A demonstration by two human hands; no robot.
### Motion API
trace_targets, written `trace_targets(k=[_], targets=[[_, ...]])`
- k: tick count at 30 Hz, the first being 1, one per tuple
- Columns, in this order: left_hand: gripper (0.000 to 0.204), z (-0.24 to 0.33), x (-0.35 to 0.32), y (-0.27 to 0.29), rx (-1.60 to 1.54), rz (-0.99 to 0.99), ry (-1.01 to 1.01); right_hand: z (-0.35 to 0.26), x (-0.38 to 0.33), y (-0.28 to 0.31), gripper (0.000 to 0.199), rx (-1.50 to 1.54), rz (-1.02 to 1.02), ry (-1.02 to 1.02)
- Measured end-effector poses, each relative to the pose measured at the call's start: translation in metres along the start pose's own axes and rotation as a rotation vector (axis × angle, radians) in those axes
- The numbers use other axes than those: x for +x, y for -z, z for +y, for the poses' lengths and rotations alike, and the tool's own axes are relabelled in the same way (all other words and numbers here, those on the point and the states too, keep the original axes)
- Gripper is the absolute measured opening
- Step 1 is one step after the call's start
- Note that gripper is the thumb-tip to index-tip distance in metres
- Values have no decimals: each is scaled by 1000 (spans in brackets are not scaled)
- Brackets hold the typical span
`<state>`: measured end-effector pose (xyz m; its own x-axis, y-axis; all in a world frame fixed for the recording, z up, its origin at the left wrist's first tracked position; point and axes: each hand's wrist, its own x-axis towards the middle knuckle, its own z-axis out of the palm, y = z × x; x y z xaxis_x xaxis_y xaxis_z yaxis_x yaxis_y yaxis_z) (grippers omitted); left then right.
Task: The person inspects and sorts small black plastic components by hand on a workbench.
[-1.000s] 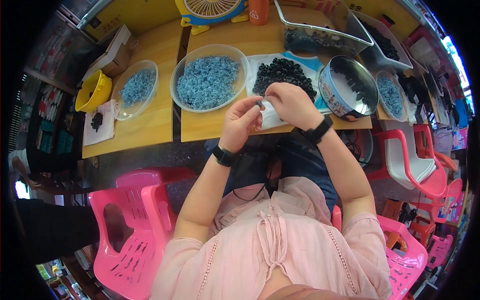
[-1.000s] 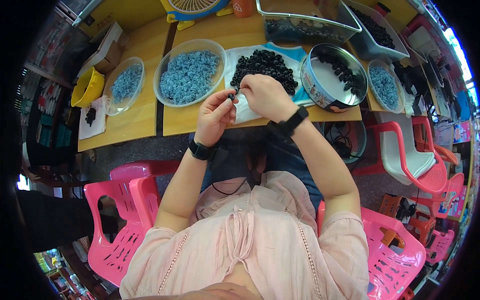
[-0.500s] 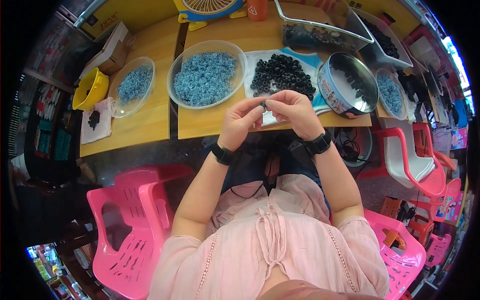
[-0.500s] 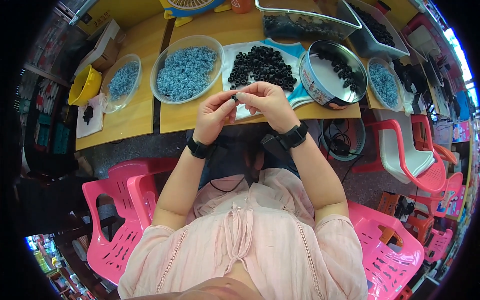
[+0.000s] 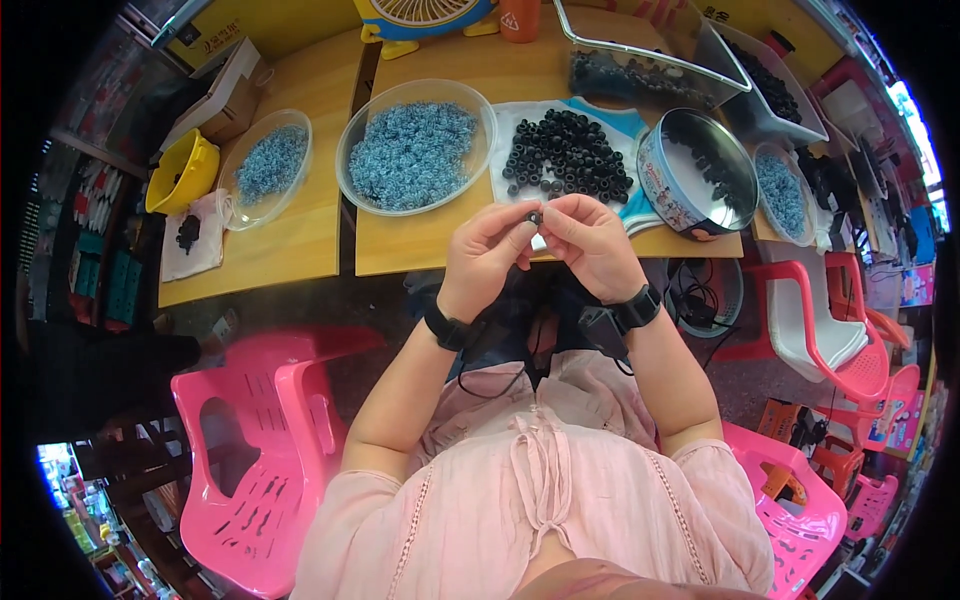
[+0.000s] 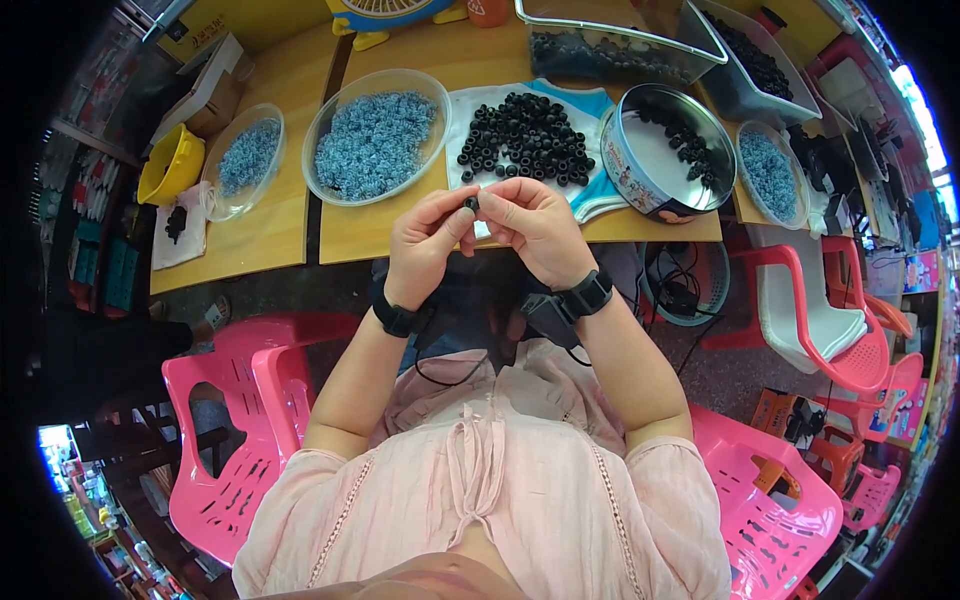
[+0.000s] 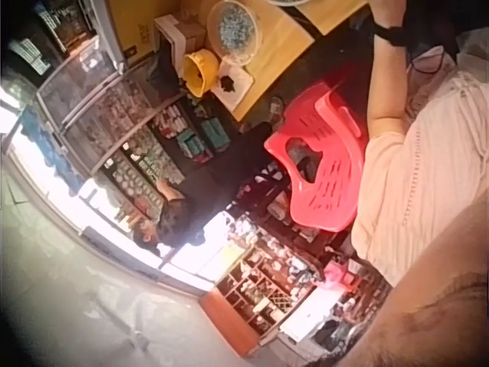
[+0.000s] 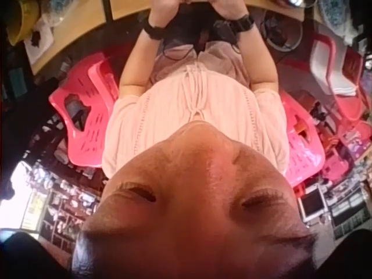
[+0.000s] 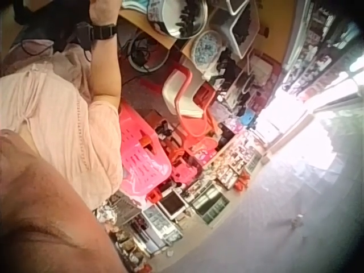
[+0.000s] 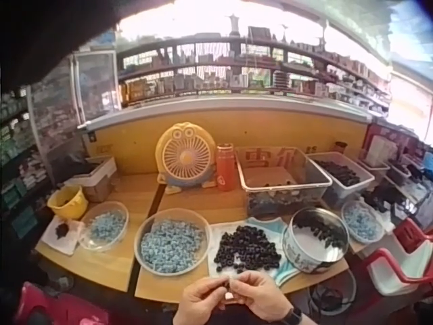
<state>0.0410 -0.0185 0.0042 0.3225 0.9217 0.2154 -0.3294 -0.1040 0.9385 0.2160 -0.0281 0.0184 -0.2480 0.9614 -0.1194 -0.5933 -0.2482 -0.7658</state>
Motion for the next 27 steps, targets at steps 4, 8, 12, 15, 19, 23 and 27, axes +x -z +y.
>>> trace_targets(k=[4, 8, 12, 15, 19, 23, 27], targets=[[24, 15, -7, -9, 45, 6, -40, -6, -10, -4, 11, -57, -35, 52], [23, 28, -19, -15, 157, -13, -131, -15, -20, -10, 19, 14, -173, -52], [22, 28, -22, -17, 220, -74, -280, -14, -30, -12, 23, 56, -281, -168], [21, 24, -23, -19, 199, -87, -294, -15, -37, -18, 20, 86, -234, -195], [21, 20, -26, -25, 132, -73, -266, -2, -43, -23, 17, 187, -119, -129], [23, 19, -28, -29, 80, -92, -226, -2, -44, -25, 17, 146, -52, -96], [25, 22, -25, -34, -34, -86, -151, -14, -44, -21, 18, 48, -53, -107]])
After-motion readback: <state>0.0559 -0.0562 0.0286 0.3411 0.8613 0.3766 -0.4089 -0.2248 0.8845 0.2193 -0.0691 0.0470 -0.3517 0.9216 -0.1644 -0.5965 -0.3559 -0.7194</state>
